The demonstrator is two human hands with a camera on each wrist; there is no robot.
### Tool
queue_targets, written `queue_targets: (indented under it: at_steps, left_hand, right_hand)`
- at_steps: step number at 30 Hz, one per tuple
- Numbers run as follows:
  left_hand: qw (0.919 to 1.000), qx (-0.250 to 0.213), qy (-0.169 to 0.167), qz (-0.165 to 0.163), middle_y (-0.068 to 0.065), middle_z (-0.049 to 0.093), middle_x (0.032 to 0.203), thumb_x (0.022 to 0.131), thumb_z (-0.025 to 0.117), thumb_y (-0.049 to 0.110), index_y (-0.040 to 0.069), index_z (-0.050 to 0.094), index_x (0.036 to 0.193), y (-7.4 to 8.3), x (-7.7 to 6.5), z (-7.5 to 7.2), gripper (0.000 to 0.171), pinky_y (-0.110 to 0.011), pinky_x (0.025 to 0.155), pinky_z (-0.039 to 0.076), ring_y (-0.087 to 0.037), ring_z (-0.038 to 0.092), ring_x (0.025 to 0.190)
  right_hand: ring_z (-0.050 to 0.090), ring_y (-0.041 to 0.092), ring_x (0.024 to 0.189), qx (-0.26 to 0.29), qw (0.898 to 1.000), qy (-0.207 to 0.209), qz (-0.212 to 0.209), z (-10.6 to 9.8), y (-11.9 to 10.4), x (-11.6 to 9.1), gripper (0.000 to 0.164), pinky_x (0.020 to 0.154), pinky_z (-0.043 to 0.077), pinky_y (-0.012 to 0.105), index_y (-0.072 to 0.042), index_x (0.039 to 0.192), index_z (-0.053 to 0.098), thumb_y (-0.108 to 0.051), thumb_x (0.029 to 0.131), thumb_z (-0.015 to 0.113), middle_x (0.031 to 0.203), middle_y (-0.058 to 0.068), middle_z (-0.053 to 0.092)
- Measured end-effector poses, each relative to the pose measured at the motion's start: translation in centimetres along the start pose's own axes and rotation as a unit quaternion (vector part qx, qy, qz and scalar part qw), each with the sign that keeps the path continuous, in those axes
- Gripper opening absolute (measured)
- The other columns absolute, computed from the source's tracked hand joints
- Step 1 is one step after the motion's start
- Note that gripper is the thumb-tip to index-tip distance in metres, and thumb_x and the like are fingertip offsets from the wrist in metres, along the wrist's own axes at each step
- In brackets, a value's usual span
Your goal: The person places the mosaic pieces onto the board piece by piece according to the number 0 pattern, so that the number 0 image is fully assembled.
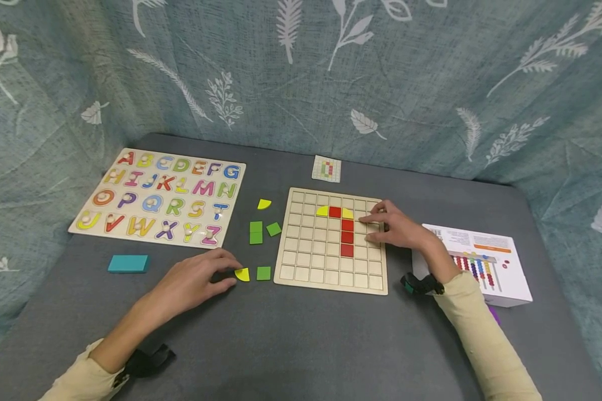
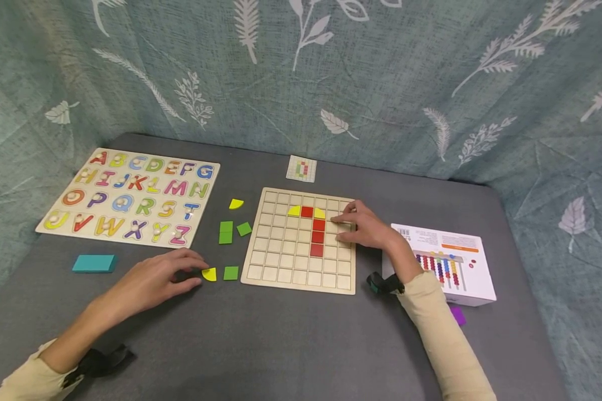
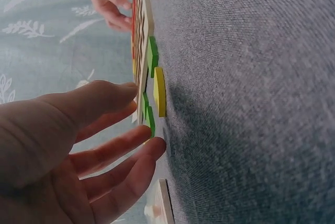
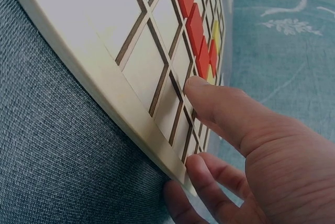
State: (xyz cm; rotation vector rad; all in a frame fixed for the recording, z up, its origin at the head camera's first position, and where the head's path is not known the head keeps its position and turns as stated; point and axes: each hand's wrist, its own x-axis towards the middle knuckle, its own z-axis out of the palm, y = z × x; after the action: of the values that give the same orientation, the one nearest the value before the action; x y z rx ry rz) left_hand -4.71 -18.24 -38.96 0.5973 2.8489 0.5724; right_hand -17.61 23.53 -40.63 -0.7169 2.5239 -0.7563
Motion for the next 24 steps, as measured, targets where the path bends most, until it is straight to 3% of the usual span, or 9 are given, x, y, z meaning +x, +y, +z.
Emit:
queue_targets:
  at_steps: [21,24]
  left_hand:
    - [0.9997,-0.017,-0.018,0.01,-0.004,0.067,0.112,0.084,0.075,0.019,0.011,0.069,0.116,0.13,0.78,0.61,0.034,-0.046,0.085,0.053,-0.021,0.065,0.1]
    - [0.9994,-0.021,-0.025,0.009,-0.004,0.067,0.112,0.083,0.076,0.019,0.012,0.069,0.116,0.11,0.9,0.65,0.035,-0.039,0.079,0.053,-0.016,0.065,0.093]
  right_hand:
    - [0.043,0.029,0.1,-0.006,1.0,0.002,0.001,0.05,-0.03,0.07,0.044,0.082,0.039,0.04,-0.006,0.131,0.06,-0.02,0.09,0.068,0.126,0.02,0.038]
    - [0.043,0.029,0.1,-0.006,1.0,0.001,0.0,0.07,0.01,0.06,0.044,0.082,0.039,0.04,-0.006,0.131,0.06,-0.019,0.09,0.068,0.126,0.02,0.038]
